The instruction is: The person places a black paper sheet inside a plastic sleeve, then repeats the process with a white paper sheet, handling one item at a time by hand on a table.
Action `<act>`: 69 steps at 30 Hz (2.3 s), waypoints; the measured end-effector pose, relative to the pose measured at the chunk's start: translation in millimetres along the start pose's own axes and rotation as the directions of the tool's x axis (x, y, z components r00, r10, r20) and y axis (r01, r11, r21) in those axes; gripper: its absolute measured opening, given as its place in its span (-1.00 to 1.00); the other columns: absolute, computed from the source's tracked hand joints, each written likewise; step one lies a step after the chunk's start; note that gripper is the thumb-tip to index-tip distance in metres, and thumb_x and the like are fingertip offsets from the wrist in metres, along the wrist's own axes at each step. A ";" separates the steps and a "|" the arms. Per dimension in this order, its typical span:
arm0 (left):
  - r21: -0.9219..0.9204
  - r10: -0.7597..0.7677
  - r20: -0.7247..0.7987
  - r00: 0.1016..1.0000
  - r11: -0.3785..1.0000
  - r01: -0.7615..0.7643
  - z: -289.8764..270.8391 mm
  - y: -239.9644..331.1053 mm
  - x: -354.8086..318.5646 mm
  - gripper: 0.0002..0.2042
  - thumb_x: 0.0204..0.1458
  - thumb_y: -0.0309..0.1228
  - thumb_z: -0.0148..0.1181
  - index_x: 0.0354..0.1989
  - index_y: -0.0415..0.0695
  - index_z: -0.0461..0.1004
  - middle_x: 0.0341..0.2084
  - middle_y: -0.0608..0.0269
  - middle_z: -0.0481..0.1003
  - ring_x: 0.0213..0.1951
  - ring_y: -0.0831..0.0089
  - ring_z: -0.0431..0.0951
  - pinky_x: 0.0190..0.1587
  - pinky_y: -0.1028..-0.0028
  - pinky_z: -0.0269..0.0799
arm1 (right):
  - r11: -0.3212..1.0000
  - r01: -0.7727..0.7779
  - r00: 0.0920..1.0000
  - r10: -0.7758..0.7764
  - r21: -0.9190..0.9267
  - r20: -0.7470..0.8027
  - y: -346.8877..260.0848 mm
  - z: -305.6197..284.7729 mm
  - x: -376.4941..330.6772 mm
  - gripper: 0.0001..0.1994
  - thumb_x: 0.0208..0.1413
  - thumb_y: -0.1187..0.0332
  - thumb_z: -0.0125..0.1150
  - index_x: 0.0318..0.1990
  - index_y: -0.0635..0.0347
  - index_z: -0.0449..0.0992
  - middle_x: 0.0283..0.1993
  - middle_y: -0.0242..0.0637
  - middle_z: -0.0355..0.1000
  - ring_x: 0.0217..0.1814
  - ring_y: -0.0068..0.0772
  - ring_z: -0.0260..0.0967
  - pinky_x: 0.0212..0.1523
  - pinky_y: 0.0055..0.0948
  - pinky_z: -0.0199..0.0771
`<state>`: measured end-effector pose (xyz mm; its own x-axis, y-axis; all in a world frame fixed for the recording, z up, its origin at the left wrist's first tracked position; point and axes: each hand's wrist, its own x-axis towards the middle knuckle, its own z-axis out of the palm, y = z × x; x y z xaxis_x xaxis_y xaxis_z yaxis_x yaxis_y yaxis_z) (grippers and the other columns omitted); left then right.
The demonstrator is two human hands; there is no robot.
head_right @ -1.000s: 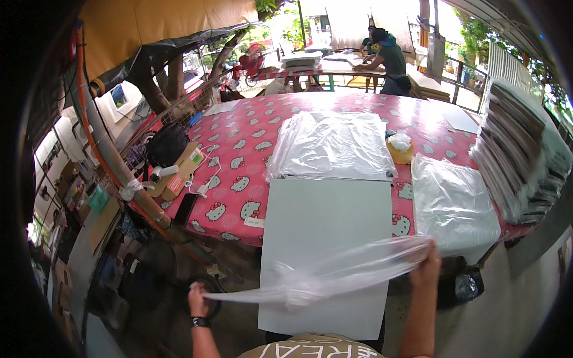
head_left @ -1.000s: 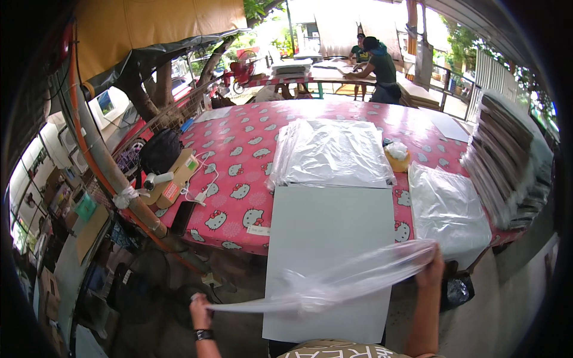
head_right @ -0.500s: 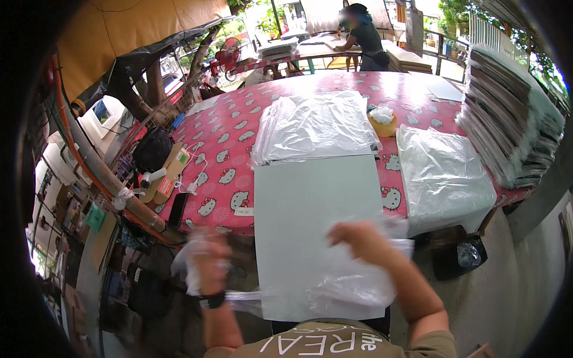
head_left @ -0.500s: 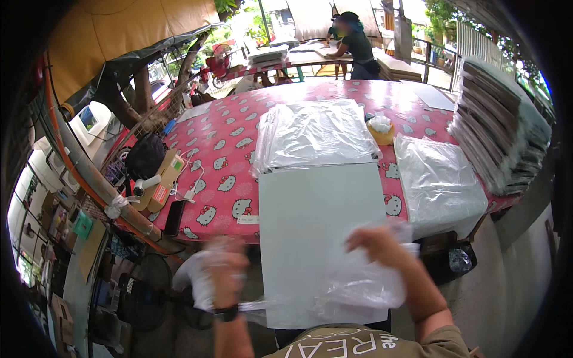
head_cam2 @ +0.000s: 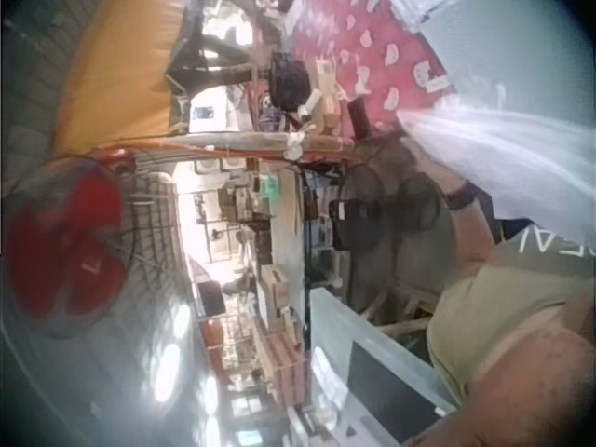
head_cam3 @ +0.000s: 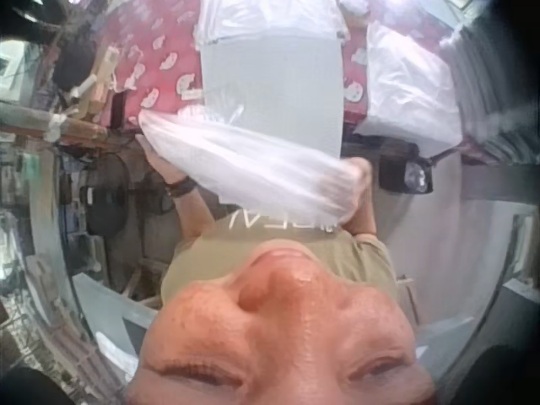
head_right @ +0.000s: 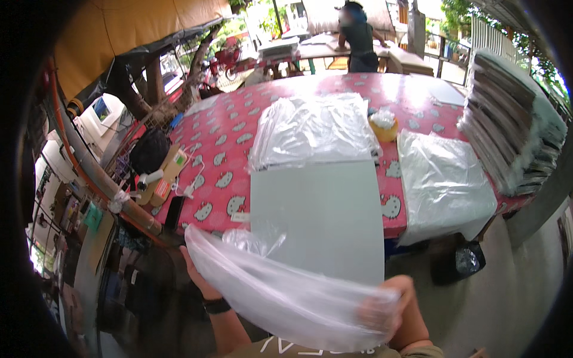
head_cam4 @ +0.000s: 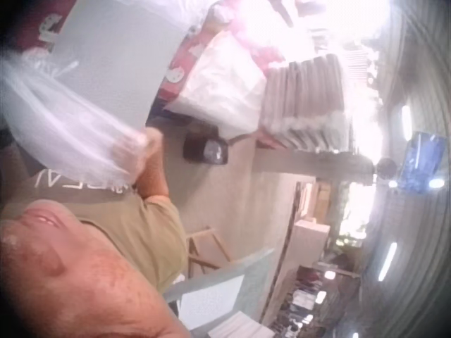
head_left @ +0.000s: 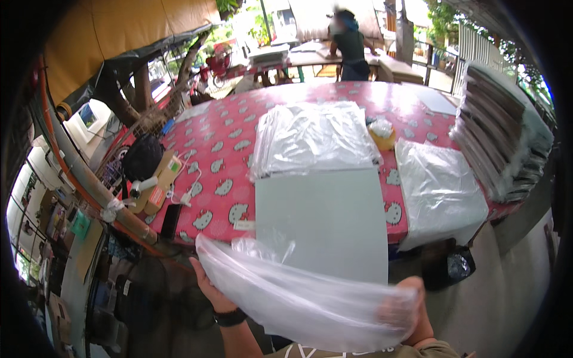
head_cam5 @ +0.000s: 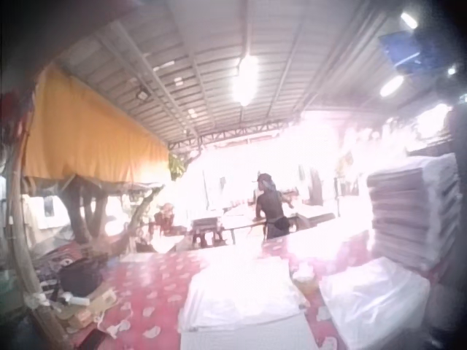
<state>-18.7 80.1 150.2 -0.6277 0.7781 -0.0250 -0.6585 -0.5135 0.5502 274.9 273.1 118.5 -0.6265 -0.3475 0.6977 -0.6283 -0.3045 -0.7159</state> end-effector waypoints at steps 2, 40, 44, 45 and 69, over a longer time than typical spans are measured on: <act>0.073 -0.297 0.317 0.901 0.955 0.289 -51.0 -6.5 5.2 -0.50 0.00 0.05 -0.14 -0.10 -0.14 0.29 -0.28 0.15 0.39 -0.23 0.30 0.40 -0.21 0.22 0.34 | 0.993 -0.084 0.988 0.093 0.081 -0.121 -11.9 2.6 3.4 -0.84 -0.05 0.38 0.15 -0.37 0.32 0.44 -0.48 -0.21 0.42 -0.45 -0.33 0.37 -0.41 -0.36 0.38; 0.769 0.251 0.618 0.745 -0.391 -0.506 -51.7 -16.3 260.0 -0.75 -0.19 -0.48 0.11 -0.26 -0.08 0.49 -0.52 0.05 0.40 -0.41 0.14 0.42 -0.34 0.34 0.31 | 0.050 -0.905 0.355 -0.456 -0.422 -0.816 -18.9 -218.5 -21.5 -0.82 -0.20 0.47 0.04 -0.35 0.24 0.44 -0.58 -0.26 0.32 -0.57 -0.57 0.20 -0.48 -0.55 0.22; 0.782 0.196 0.577 0.793 -0.414 -0.467 -45.2 -12.0 262.9 -0.76 -0.19 -0.45 0.12 -0.27 -0.19 0.48 -0.50 0.11 0.43 -0.47 0.24 0.44 -0.39 0.38 0.30 | 0.347 -0.899 0.191 -0.239 -0.267 -0.952 -61.7 -210.2 8.2 -0.89 -0.14 0.43 0.06 -0.46 0.28 0.45 -0.60 -0.40 0.34 -0.60 -0.67 0.18 -0.52 -0.62 0.20; 0.875 0.235 0.472 0.850 -0.240 -0.420 -41.2 -8.6 261.4 -0.79 -0.17 -0.44 0.10 -0.31 -0.19 0.49 -0.46 0.12 0.44 -0.42 0.30 0.44 -0.37 0.39 0.31 | 0.494 -0.851 0.135 -0.121 -0.177 -0.983 -72.9 -208.8 13.7 -0.89 -0.12 0.42 0.06 -0.45 0.28 0.45 -0.57 -0.39 0.36 -0.59 -0.65 0.23 -0.50 -0.61 0.25; 0.277 -0.058 0.144 0.988 0.961 0.016 -23.3 1.7 208.6 -0.67 0.09 -0.29 -0.23 -0.09 -0.24 0.31 -0.21 0.17 0.40 -0.18 0.38 0.42 -0.11 0.43 0.37 | 0.977 -0.206 0.192 -0.022 -0.062 -0.981 -51.1 -176.7 -24.3 -0.64 0.08 0.20 -0.05 -0.02 0.20 0.31 -0.18 -0.26 0.39 -0.17 -0.47 0.36 -0.15 -0.47 0.41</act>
<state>-160.4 233.1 126.4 -0.5224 0.8503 0.0638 -0.5277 -0.3811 0.7591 240.7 453.8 143.0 -0.5587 0.8103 0.1769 -0.5136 -0.1705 -0.8409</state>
